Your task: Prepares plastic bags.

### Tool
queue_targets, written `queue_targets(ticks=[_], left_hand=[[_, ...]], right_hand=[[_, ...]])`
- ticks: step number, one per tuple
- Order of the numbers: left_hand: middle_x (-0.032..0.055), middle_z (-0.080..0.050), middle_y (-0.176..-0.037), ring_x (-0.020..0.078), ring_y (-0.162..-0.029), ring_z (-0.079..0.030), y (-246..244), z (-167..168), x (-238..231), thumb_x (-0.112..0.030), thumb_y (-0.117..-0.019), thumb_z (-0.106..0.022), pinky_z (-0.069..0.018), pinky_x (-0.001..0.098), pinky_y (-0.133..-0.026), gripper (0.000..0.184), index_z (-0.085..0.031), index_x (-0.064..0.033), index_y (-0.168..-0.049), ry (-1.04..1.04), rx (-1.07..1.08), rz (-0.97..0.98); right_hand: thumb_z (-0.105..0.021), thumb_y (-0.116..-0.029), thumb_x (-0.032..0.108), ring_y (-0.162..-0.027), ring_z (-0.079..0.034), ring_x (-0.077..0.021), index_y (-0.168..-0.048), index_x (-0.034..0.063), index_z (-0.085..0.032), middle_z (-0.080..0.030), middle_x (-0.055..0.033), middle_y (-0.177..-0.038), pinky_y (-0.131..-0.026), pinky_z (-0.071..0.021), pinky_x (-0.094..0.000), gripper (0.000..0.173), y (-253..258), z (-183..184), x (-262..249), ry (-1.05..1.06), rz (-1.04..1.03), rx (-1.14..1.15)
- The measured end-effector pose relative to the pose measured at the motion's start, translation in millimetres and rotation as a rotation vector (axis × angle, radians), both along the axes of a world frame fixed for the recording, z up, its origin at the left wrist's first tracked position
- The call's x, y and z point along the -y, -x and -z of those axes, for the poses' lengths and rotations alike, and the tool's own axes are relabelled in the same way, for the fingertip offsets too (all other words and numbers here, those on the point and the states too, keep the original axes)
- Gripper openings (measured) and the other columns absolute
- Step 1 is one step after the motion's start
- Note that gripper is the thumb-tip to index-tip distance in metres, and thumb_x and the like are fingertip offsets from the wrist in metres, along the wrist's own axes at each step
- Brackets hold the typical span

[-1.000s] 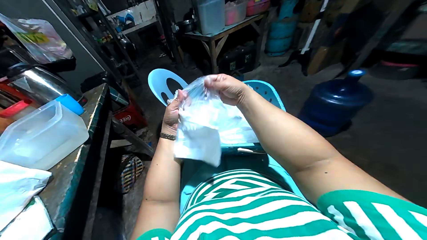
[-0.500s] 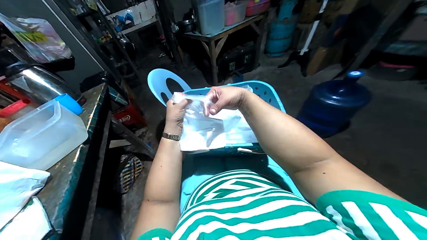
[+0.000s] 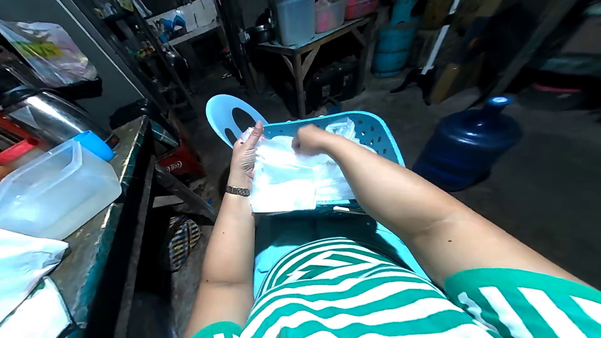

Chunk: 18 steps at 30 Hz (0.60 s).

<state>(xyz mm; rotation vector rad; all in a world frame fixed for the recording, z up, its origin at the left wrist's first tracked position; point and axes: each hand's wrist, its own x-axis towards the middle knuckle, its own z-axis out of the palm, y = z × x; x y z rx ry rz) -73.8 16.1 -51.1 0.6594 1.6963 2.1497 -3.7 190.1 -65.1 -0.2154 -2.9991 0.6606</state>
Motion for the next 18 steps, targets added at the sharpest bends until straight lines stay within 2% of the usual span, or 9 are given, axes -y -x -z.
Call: queue_targets(ticks=[2, 4, 7, 9, 11, 14, 15, 16, 18], left_hand=[[-0.0032, -0.064, -0.081, 0.0029, -0.071, -0.064, 0.0, 0.6, 0.1, -0.028, -0.1077, -0.052, -0.0562, 0.0194, -0.066, 0.022, -0.063, -0.0092, -0.107, -0.011, 0.016, 0.037], [-0.0028, -0.065, -0.08, 0.0045, -0.071, -0.065, 0.3, 0.6, 0.0, -0.035, -0.1106, -0.042, -0.0565, 0.0211, -0.066, 0.035, -0.065, -0.0081, -0.107, -0.006, 0.027, 0.054], [-0.0001, -0.067, -0.081, 0.0076, -0.074, -0.066, 4.0, 2.8, -0.4, -0.041, -0.1126, -0.028, -0.0579, 0.0252, -0.071, 0.052, -0.066, -0.0046, -0.111, -0.019, 0.005, 0.089], [0.0005, -0.069, -0.081, 0.0084, -0.075, -0.068, 4.3, 2.5, -2.0, -0.043, -0.1126, -0.024, -0.0589, 0.0263, -0.072, 0.057, -0.065, -0.0047, -0.114, -0.032, -0.004, 0.081], [0.0006, -0.07, -0.084, 0.0081, -0.077, -0.069, 3.4, 1.8, -4.1, -0.044, -0.1125, -0.022, -0.0586, 0.026, -0.073, 0.058, -0.065, -0.0053, -0.117, -0.033, -0.02, 0.056], [-0.0001, -0.071, -0.089, 0.0059, -0.08, -0.068, 2.4, -0.2, -5.7, -0.043, -0.1128, -0.023, -0.0569, 0.0241, -0.075, 0.056, -0.064, -0.0054, -0.119, -0.003, -0.079, 0.018], [-0.0006, -0.071, -0.09, 0.0051, -0.081, -0.068, 2.2, 0.0, -5.8, -0.042, -0.1129, -0.024, -0.0566, 0.0233, -0.075, 0.054, -0.064, -0.0056, -0.118, -0.005, -0.099, 0.014], [-0.0008, -0.071, -0.09, 0.0047, -0.082, -0.067, 2.5, 0.7, -5.9, -0.04, -0.113, -0.027, -0.0563, 0.0226, -0.076, 0.051, -0.064, -0.0055, -0.117, -0.012, -0.121, 0.016], [-0.0009, -0.071, -0.092, 0.0047, -0.084, -0.068, 4.4, 3.5, -5.2, -0.033, -0.1122, -0.036, -0.0572, 0.0224, -0.078, 0.041, -0.064, -0.0045, -0.12, -0.043, -0.176, 0.044]], right_hand=[[-0.059, -0.0992, 0.004, -0.112, -0.06, -0.0497, -0.103, -0.0122, -0.069, -0.065, -0.0328, -0.111, -0.094, -0.0439, -0.0679, 0.02, 4.8, 0.6, 14.4, -0.197, -0.123, 0.369], [-0.056, -0.1013, 0.002, -0.114, -0.06, -0.0494, -0.105, -0.0133, -0.067, -0.064, -0.0329, -0.114, -0.094, -0.0443, -0.0674, 0.019, 4.5, -4.3, 19.0, -0.224, -0.124, 0.414], [-0.07, -0.0922, 0.006, -0.103, -0.064, -0.0484, -0.095, -0.0047, -0.074, -0.069, -0.0278, -0.1, -0.086, -0.0473, -0.0716, 0.012, 5.0, -4.7, 1.3, -0.089, 0.0, 0.092], [-0.08, -0.0852, 0.008, -0.1, -0.067, -0.0441, -0.097, 0.0009, -0.076, -0.072, -0.0222, -0.098, -0.086, -0.0491, -0.0708, 0.015, 1.8, -9.5, -7.4, 0.028, 0.075, -0.112], [-0.077, -0.0902, 0.012, -0.093, -0.068, -0.037, -0.099, 0.0003, -0.074, -0.071, -0.0189, -0.095, -0.087, -0.0515, -0.0631, 0.015, -5.6, -16.4, -9.9, 0.144, 0.08, -0.297], [-0.05, -0.1094, 0.026, -0.085, -0.068, -0.0265, -0.104, -0.0021, -0.072, -0.071, -0.0156, -0.094, -0.084, -0.0532, -0.0496, 0.036, -16.3, -28.4, -0.4, 0.3, 0.062, -0.461], [-0.045, -0.111, 0.031, -0.083, -0.067, -0.0219, -0.104, -0.0009, -0.072, -0.071, -0.0126, -0.094, -0.082, -0.0536, -0.0448, 0.042, -18.1, -30.4, 3.6, 0.36, 0.049, -0.479], [-0.048, -0.1097, 0.034, -0.079, -0.062, -0.0165, -0.104, 0.0004, -0.071, -0.069, -0.0089, -0.091, -0.077, -0.0515, -0.0398, 0.041, -18.2, -29.7, 6.4, 0.428, 0.012, -0.484], [-0.069, -0.0989, 0.028, -0.075, -0.061, -0.0136, -0.099, 0.0015, -0.072, -0.068, -0.0067, -0.086, -0.075, -0.0512, -0.0382, 0.026, -14.3, -23.5, 8.2, 0.467, -0.075, -0.491]])
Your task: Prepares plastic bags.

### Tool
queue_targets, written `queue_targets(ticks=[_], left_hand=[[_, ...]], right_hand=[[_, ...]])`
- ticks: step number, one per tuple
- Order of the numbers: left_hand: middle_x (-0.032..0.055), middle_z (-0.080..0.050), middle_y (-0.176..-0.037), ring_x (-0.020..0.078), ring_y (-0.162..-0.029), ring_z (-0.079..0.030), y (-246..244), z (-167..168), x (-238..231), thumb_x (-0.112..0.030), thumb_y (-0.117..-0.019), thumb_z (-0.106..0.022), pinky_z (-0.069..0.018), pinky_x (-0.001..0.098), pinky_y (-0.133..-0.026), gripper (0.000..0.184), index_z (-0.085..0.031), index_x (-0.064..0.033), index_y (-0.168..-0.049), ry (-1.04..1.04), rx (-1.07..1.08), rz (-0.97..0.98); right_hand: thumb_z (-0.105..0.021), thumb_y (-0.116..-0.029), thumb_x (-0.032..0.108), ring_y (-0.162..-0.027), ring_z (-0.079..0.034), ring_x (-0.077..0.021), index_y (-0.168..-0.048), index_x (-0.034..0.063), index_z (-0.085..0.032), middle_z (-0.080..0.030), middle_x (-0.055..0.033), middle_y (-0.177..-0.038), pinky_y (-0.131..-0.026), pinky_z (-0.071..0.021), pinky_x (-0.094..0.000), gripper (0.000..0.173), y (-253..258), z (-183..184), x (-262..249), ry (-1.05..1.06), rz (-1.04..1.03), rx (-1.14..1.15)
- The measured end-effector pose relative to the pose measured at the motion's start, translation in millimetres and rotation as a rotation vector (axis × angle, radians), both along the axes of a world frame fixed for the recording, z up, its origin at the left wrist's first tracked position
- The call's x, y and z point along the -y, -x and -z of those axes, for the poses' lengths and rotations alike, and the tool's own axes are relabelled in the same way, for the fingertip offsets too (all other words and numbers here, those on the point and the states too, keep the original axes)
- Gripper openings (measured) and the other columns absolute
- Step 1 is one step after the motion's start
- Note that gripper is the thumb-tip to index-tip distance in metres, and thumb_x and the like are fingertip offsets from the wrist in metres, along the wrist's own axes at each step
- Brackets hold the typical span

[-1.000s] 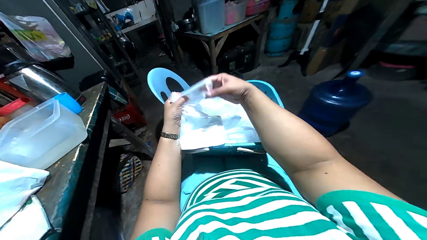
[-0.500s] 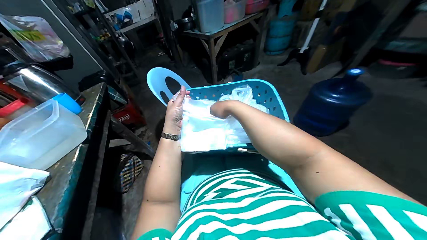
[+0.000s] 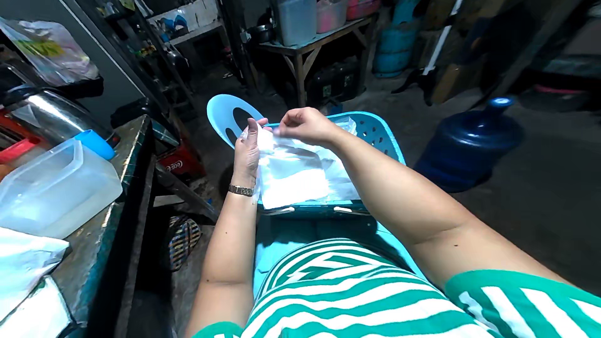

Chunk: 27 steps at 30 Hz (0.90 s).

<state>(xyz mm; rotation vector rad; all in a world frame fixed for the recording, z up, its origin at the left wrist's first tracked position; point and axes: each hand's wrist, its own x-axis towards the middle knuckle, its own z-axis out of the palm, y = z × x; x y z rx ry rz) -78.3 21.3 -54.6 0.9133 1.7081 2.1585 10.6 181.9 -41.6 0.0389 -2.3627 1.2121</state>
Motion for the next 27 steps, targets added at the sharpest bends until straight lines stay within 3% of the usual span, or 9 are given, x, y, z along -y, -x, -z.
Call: queue_targets(ticks=[2, 4, 8, 11, 12, 17, 23, 25, 27], left_hand=[[0.0, -0.071, -0.095, 0.0045, -0.084, -0.068, -1.6, 0.6, 2.2, -0.014, -0.1058, -0.054, -0.0578, 0.0218, -0.078, 0.024, -0.062, -0.0018, -0.125, -0.02, -0.028, 0.03], [0.0019, -0.073, -0.098, 0.0048, -0.085, -0.069, -2.9, 1.2, 3.9, 0.0, -0.095, -0.067, -0.0586, 0.0226, -0.078, 0.034, -0.06, 0.0017, -0.128, 0.011, -0.039, 0.046], [0.003, -0.07, -0.097, 0.0061, -0.083, -0.067, -4.3, 0.0, 4.4, -0.002, -0.097, -0.064, -0.0581, 0.0231, -0.076, 0.021, -0.065, 0.0006, -0.118, 0.044, -0.006, 0.008], [0.0023, -0.07, -0.092, 0.0058, -0.081, -0.068, -3.7, 0.7, 3.3, -0.004, -0.099, -0.063, -0.0584, 0.0227, -0.075, 0.017, -0.066, 0.0007, -0.115, 0.013, -0.008, -0.007], [0.002, -0.07, -0.093, 0.0056, -0.082, -0.068, -4.4, -0.1, 3.7, -0.005, -0.0989, -0.063, -0.0581, 0.0224, -0.075, 0.018, -0.066, 0.0004, -0.116, 0.016, -0.005, -0.009], [0.0057, -0.071, -0.097, 0.0087, -0.082, -0.069, -6.6, -0.2, 4.7, 0.0, -0.094, -0.068, -0.0599, 0.0249, -0.075, 0.024, -0.065, 0.0012, -0.118, 0.035, 0.034, 0.022], [-0.0007, -0.067, -0.084, 0.0047, -0.074, -0.066, -9.5, -0.6, 5.3, -0.004, -0.0982, -0.064, -0.0585, 0.0234, -0.071, 0.004, -0.063, -0.0048, -0.102, 0.049, 0.006, 0.03], [-0.0009, -0.068, -0.087, 0.0043, -0.076, -0.067, -11.6, -1.8, 7.7, -0.001, -0.0971, -0.063, -0.0589, 0.0227, -0.072, 0.009, -0.062, -0.005, -0.105, 0.033, -0.001, 0.079], [0.0025, -0.071, -0.098, 0.0066, -0.084, -0.069, -11.8, -2.5, 10.5, 0.003, -0.0953, -0.063, -0.0603, 0.0245, -0.078, 0.024, -0.061, -0.001, -0.118, 0.034, 0.002, 0.136]], right_hand=[[-0.076, -0.0923, 0.02, -0.072, -0.059, -0.0174, -0.09, -0.0007, -0.071, -0.066, -0.009, -0.079, -0.072, -0.0495, -0.0421, 0.022, 3.3, 4.2, 1.8, -0.096, -0.009, -0.02], [-0.068, -0.0985, 0.016, -0.076, -0.061, -0.0198, -0.094, -0.0028, -0.071, -0.067, -0.0117, -0.083, -0.076, -0.0495, -0.0435, 0.02, 0.2, -0.7, 4.7, -0.132, 0.035, -0.003], [-0.057, -0.1061, 0.021, -0.084, -0.065, -0.0133, -0.107, -0.0012, -0.071, -0.071, -0.0092, -0.095, -0.083, -0.0534, -0.0355, 0.026, -3.2, -5.8, 8.9, 0.053, 0.045, -0.008], [-0.076, -0.0923, 0.018, -0.079, -0.063, -0.0156, -0.101, -0.0015, -0.072, -0.069, -0.0095, -0.088, -0.079, -0.053, -0.0391, 0.021, -1.0, 0.8, 8.5, -0.006, -0.077, 0.018], [-0.076, -0.0924, 0.017, -0.077, -0.062, -0.0166, -0.096, -0.0016, -0.072, -0.069, -0.0097, -0.085, -0.077, -0.0511, -0.0403, 0.019, -1.0, 0.5, 9.4, -0.068, -0.078, 0.028], [-0.061, -0.1032, 0.015, -0.083, -0.065, -0.0174, -0.102, 0.0, -0.074, -0.072, -0.0103, -0.09, -0.082, -0.0514, -0.041, 0.02, -3.0, -4.9, 8.5, -0.103, 0.065, 0.01], [-0.059, -0.1042, 0.016, -0.085, -0.066, -0.0149, -0.105, 0.0016, -0.073, -0.072, -0.0087, -0.092, -0.084, -0.0521, -0.0379, 0.02, -3.6, -6.4, 11.0, -0.068, 0.12, -0.005], [-0.056, -0.1056, 0.014, -0.083, -0.063, -0.0128, -0.105, 0.0005, -0.071, -0.069, -0.0073, -0.091, -0.083, -0.0509, -0.036, 0.02, -4.0, -7.2, 12.8, 0.052, 0.105, -0.019], [-0.049, -0.1078, 0.012, -0.075, -0.057, -0.0066, -0.103, -0.0005, -0.065, -0.062, -0.0029, -0.085, -0.075, -0.0495, -0.0275, 0.021, -2.5, -5.8, 13.8, 0.337, 0.05, -0.082]])
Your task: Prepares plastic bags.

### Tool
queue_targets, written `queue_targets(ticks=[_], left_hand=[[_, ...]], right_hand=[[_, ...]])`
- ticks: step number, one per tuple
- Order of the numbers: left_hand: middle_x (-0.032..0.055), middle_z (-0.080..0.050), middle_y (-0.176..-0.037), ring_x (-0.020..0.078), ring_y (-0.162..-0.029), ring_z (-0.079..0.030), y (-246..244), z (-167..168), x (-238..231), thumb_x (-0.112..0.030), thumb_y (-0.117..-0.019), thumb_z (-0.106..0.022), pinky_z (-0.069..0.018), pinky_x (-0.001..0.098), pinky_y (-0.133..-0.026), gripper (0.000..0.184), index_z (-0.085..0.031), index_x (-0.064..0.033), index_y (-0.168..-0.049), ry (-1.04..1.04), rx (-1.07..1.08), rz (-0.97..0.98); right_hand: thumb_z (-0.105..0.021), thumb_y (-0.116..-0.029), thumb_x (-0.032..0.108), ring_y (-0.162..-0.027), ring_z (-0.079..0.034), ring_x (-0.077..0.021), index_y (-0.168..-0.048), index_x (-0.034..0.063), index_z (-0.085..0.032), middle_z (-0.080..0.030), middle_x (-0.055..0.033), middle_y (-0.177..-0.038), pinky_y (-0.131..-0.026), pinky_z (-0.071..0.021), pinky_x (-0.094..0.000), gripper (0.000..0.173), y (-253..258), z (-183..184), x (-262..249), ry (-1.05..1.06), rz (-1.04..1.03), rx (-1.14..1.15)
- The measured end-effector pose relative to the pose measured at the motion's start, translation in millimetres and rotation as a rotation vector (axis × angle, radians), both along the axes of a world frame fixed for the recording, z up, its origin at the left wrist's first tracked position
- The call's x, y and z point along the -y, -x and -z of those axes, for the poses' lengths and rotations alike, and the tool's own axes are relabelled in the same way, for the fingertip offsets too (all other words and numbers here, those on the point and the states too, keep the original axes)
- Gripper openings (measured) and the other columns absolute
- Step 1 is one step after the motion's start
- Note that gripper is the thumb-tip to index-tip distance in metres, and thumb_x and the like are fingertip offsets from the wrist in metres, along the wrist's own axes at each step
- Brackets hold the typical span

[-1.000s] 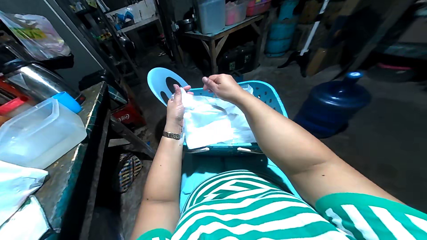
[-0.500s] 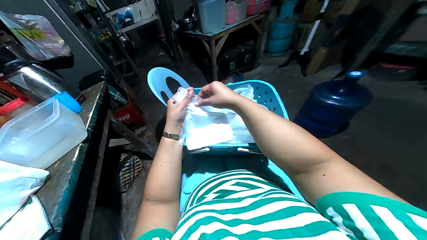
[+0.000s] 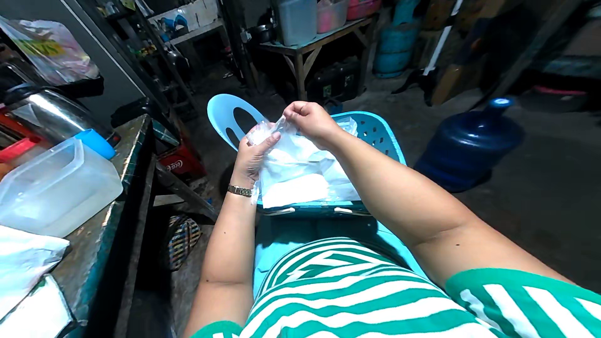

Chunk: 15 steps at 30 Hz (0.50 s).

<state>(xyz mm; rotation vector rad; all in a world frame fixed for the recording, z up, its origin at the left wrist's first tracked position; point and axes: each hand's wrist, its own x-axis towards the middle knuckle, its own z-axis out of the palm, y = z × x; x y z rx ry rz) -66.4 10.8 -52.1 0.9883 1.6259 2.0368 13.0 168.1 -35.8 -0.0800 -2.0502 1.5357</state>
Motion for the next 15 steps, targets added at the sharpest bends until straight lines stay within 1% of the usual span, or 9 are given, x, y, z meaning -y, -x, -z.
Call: queue_targets(ticks=[1, 3, 5, 7, 8, 11, 13, 14, 15], left_hand=[[0.0036, -0.071, -0.1, 0.0073, -0.087, -0.07, 0.4, 0.3, 0.6, 0.004, -0.0946, -0.064, -0.0603, 0.0251, -0.079, 0.028, -0.061, 0.0, -0.122, 0.006, 0.0, 0.021], [0.0023, -0.072, -0.094, 0.007, -0.082, -0.07, 1.1, 1.2, 0.1, 0.001, -0.0962, -0.063, -0.0604, 0.0251, -0.076, 0.017, -0.063, -0.0024, -0.113, -0.002, 0.016, 0.043], [0.0008, -0.072, -0.089, 0.007, -0.078, -0.07, 0.3, 0.6, -0.2, -0.003, -0.0996, -0.058, -0.061, 0.0257, -0.073, 0.011, -0.062, -0.0055, -0.109, -0.045, 0.052, 0.046], [-0.0005, -0.072, -0.092, 0.0061, -0.083, -0.07, -3.3, -1.1, 0.6, -0.004, -0.1014, -0.056, -0.061, 0.025, -0.077, 0.014, -0.061, -0.0067, -0.115, -0.085, 0.069, 0.032], [0.0001, -0.072, -0.094, 0.0066, -0.085, -0.071, -2.8, -0.6, 0.9, -0.003, -0.1007, -0.056, -0.0609, 0.0252, -0.078, 0.016, -0.06, -0.0058, -0.116, -0.1, 0.064, 0.029], [-0.0004, -0.071, -0.092, 0.0059, -0.082, -0.069, 2.8, 2.4, 0.1, 0.005, -0.0949, -0.06, -0.0597, 0.0243, -0.076, 0.017, -0.061, -0.0058, -0.108, -0.115, 0.023, 0.007], [0.0014, -0.071, -0.097, 0.0061, -0.086, -0.069, 2.8, 2.1, 0.9, 0.004, -0.0966, -0.059, -0.0598, 0.0241, -0.079, 0.022, -0.062, -0.0021, -0.117, -0.076, 0.01, 0.025], [0.0019, -0.071, -0.098, 0.0062, -0.086, -0.069, 1.3, 1.3, 0.8, 0.002, -0.098, -0.059, -0.0599, 0.0242, -0.079, 0.02, -0.063, -0.0018, -0.118, -0.055, 0.016, 0.026], [0.0015, -0.072, -0.095, 0.0063, -0.084, -0.07, -0.2, 0.6, 0.5, -0.001, -0.0993, -0.059, -0.0604, 0.0245, -0.078, 0.015, -0.064, -0.0031, -0.114, -0.039, 0.028, 0.02]], right_hand=[[-0.046, -0.1089, 0.012, -0.072, -0.058, -0.0046, -0.102, 0.0008, -0.062, -0.061, -0.0003, -0.082, -0.073, -0.0516, -0.0245, 0.021, 1.3, 0.2, 0.4, 0.189, -0.047, -0.053], [-0.04, -0.1111, 0.014, -0.07, -0.061, -0.0062, -0.098, 0.0077, -0.055, -0.058, 0.002, -0.079, -0.071, -0.0563, -0.0252, 0.022, -1.0, -4.7, 4.4, 0.499, -0.124, -0.101], [-0.038, -0.1125, 0.021, -0.07, -0.063, -0.0093, -0.1, 0.0089, -0.055, -0.059, 0.0005, -0.079, -0.067, -0.0585, -0.0285, 0.024, -3.6, -8.1, 5.8, 0.592, -0.149, -0.063], [-0.042, -0.1115, 0.025, -0.069, -0.064, -0.0081, -0.1, 0.007, -0.059, -0.062, 0.0003, -0.078, -0.067, -0.0569, -0.0272, 0.028, -4.0, -4.6, 1.2, 0.48, -0.206, -0.017], [-0.047, -0.1095, 0.022, -0.067, -0.062, -0.0056, -0.095, 0.0074, -0.059, -0.062, 0.002, -0.076, -0.066, -0.0554, -0.0245, 0.023, -4.3, -2.7, -1.4, 0.385, -0.235, -0.009], [-0.066, -0.0986, 0.011, -0.06, -0.054, -0.0001, -0.086, 0.006, -0.063, -0.06, 0.0049, -0.07, -0.06, -0.047, -0.0182, 0.014, -3.1, -0.6, -7.5, 0.169, -0.186, -0.054], [-0.068, -0.0976, 0.012, -0.056, -0.051, 0.001, -0.088, 0.004, -0.066, -0.061, 0.0044, -0.07, -0.054, -0.0428, -0.0167, 0.013, -1.8, -0.2, -8.2, 0.123, -0.106, -0.064], [-0.068, -0.0982, 0.013, -0.057, -0.052, 0.0007, -0.09, 0.0031, -0.068, -0.063, 0.0037, -0.072, -0.056, -0.0454, -0.0172, 0.012, -1.6, -0.2, -8.4, 0.099, -0.079, -0.049], [-0.068, -0.0987, 0.013, -0.059, -0.054, 0.0004, -0.092, 0.0024, -0.069, -0.064, 0.0032, -0.073, -0.058, -0.0477, -0.0179, 0.012, -1.2, 0.0, -7.8, 0.078, -0.061, -0.033]])
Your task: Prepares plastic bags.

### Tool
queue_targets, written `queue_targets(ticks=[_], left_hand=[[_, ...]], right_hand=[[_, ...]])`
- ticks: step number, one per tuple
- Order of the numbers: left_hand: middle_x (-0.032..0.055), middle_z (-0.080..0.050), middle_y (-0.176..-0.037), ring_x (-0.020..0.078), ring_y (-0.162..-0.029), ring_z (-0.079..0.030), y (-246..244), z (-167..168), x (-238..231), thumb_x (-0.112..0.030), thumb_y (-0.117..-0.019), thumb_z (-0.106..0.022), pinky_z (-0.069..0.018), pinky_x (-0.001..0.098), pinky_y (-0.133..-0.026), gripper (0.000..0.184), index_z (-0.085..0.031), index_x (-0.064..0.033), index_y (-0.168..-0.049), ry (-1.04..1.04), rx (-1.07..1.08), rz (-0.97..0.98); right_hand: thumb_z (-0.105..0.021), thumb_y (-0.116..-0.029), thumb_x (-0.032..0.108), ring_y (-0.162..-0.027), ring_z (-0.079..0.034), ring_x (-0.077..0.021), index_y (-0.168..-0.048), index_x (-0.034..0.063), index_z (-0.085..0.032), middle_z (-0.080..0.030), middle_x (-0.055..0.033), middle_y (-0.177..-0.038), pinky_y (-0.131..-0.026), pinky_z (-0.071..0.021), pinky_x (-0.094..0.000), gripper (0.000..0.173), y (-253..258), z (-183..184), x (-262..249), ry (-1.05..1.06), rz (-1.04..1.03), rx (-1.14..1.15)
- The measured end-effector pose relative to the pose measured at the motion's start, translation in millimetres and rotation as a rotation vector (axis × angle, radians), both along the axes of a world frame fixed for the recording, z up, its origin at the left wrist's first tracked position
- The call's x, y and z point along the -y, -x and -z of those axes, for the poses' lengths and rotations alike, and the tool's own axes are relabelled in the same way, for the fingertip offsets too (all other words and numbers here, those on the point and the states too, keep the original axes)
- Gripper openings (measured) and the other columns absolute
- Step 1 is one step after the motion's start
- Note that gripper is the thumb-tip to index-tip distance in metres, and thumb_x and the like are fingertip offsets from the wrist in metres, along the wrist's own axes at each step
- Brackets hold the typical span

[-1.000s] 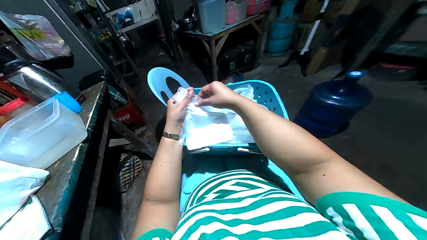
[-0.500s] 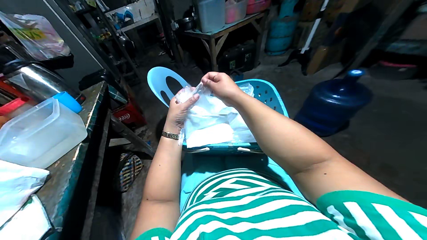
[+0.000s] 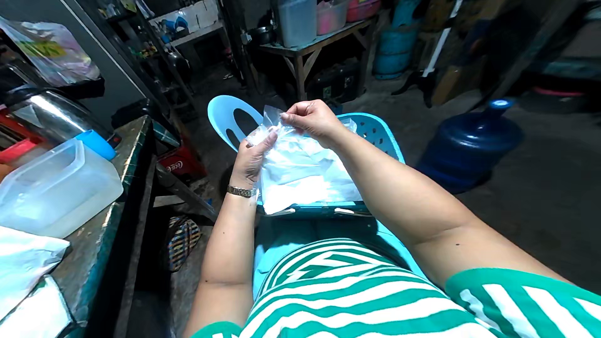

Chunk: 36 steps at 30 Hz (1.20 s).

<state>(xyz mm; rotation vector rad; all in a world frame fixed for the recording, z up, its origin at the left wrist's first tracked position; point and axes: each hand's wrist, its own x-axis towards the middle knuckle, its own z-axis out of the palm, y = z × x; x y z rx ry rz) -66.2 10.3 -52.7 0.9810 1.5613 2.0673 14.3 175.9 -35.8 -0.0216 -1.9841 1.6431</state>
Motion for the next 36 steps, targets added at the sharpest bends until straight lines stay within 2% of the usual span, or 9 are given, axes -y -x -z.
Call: queue_targets(ticks=[5, 11, 14, 18, 23, 27, 29, 33, 36], left_hand=[[-0.0042, -0.075, -0.089, 0.003, -0.081, -0.071, -2.8, 2.7, 7.7, -0.008, -0.0987, -0.057, -0.0605, 0.0226, -0.076, 0.012, -0.068, -0.0124, -0.101, -0.101, -0.01, 0.107], [-0.004, -0.077, -0.095, 0.0022, -0.089, -0.072, 8.0, 12.0, 16.9, -0.022, -0.0823, -0.078, -0.0597, 0.0221, -0.082, 0.02, -0.073, -0.0194, -0.102, -0.34, 0.021, 0.298], [-0.0043, -0.076, -0.097, 0.0023, -0.09, -0.071, 7.2, 10.6, 13.0, -0.014, -0.0883, -0.064, -0.0591, 0.0218, -0.082, 0.017, -0.072, -0.0178, -0.104, -0.39, 0.059, 0.229], [-0.0039, -0.073, -0.093, 0.0057, -0.087, -0.071, 21.4, 11.2, 10.4, -0.015, -0.0924, -0.065, -0.0597, 0.0242, -0.081, 0.034, -0.06, -0.0092, -0.125, -0.316, 0.078, 0.386], [-0.0016, -0.076, -0.105, 0.0062, -0.096, -0.072, 19.7, 9.0, 10.9, -0.013, -0.1, -0.055, -0.0599, 0.0244, -0.085, 0.027, -0.064, -0.0105, -0.125, -0.257, 0.064, 0.33], [-0.0078, -0.076, -0.087, -0.0008, -0.079, -0.07, 2.6, 5.3, 17.5, -0.015, -0.0819, -0.077, -0.0595, 0.0187, -0.074, 0.012, -0.074, -0.0212, -0.092, -0.112, -0.054, 0.318], [-0.0087, -0.075, -0.081, -0.0017, -0.074, -0.069, 5.7, 8.8, 15.9, -0.012, -0.0865, -0.071, -0.0589, 0.0183, -0.071, 0.012, -0.074, -0.0232, -0.085, -0.133, -0.058, 0.322], [-0.0015, -0.074, -0.086, 0.0078, -0.083, -0.071, 17.9, 11.5, 11.1, -0.03, -0.108, -0.042, -0.0599, 0.0283, -0.077, 0.037, -0.071, -0.0188, -0.088, -0.289, 0.208, 0.389], [-0.0008, -0.076, -0.096, 0.0072, -0.092, -0.071, 32.3, 15.9, 12.8, -0.042, -0.1072, -0.044, -0.0586, 0.0267, -0.086, 0.041, -0.075, -0.0157, -0.103, -0.425, 0.162, 0.635]], right_hand=[[-0.066, -0.0997, 0.013, -0.061, -0.054, 0.0005, -0.092, 0.0027, -0.07, -0.064, 0.003, -0.074, -0.061, -0.0472, -0.0189, 0.014, 3.9, 3.5, 5.1, -0.005, 0.008, -0.012], [-0.035, -0.1133, 0.026, -0.068, -0.066, -0.0106, -0.099, 0.0107, -0.054, -0.063, 0.0, -0.076, -0.068, -0.0597, -0.0285, 0.029, -2.2, -8.5, 11.9, 0.654, -0.209, -0.057], [-0.032, -0.1129, 0.035, -0.064, -0.063, -0.0058, -0.087, 0.011, -0.06, -0.062, 0.0034, -0.069, -0.064, -0.0558, -0.025, 0.045, -10.6, -9.3, 7.5, 0.396, -0.294, 0.108], [-0.062, -0.092, 0.005, -0.062, -0.061, 0.0021, -0.076, 0.0122, -0.065, -0.065, 0.0092, -0.066, -0.061, -0.0525, -0.0175, 0.018, -18.0, -6.6, -2.7, -0.012, -0.622, 0.13], [-0.041, -0.1058, 0.006, -0.075, -0.069, -0.0043, -0.092, 0.0138, -0.059, -0.071, 0.0048, -0.08, -0.077, -0.0591, -0.0246, 0.024, -14.8, -3.3, -7.1, 0.299, -0.574, -0.085], [-0.036, -0.1123, 0.022, -0.053, -0.053, -0.0037, -0.09, 0.0133, -0.055, -0.052, 0.0069, -0.061, -0.058, -0.0531, -0.0219, 0.031, -10.7, -9.1, 6.0, 0.418, -0.362, 0.049], [-0.037, -0.1123, 0.028, -0.064, -0.063, -0.0032, -0.094, 0.0085, -0.062, -0.063, 0.0044, -0.07, -0.065, -0.0567, -0.0228, 0.037, -16.4, -8.1, 7.3, 0.208, -0.394, 0.202], [-0.062, -0.0857, 0.005, -0.063, -0.061, 0.0058, -0.073, 0.015, -0.064, -0.067, 0.0116, -0.068, -0.062, -0.0508, -0.0148, 0.017, -19.7, -0.6, 3.0, -0.055, -0.744, 0.122], [-0.061, -0.0945, 0.012, -0.083, -0.069, 0.0001, -0.093, 0.0186, -0.071, -0.075, 0.0102, -0.089, -0.079, -0.059, -0.0229, 0.013, -13.8, 6.5, -2.4, 0.181, -0.766, -0.158]])
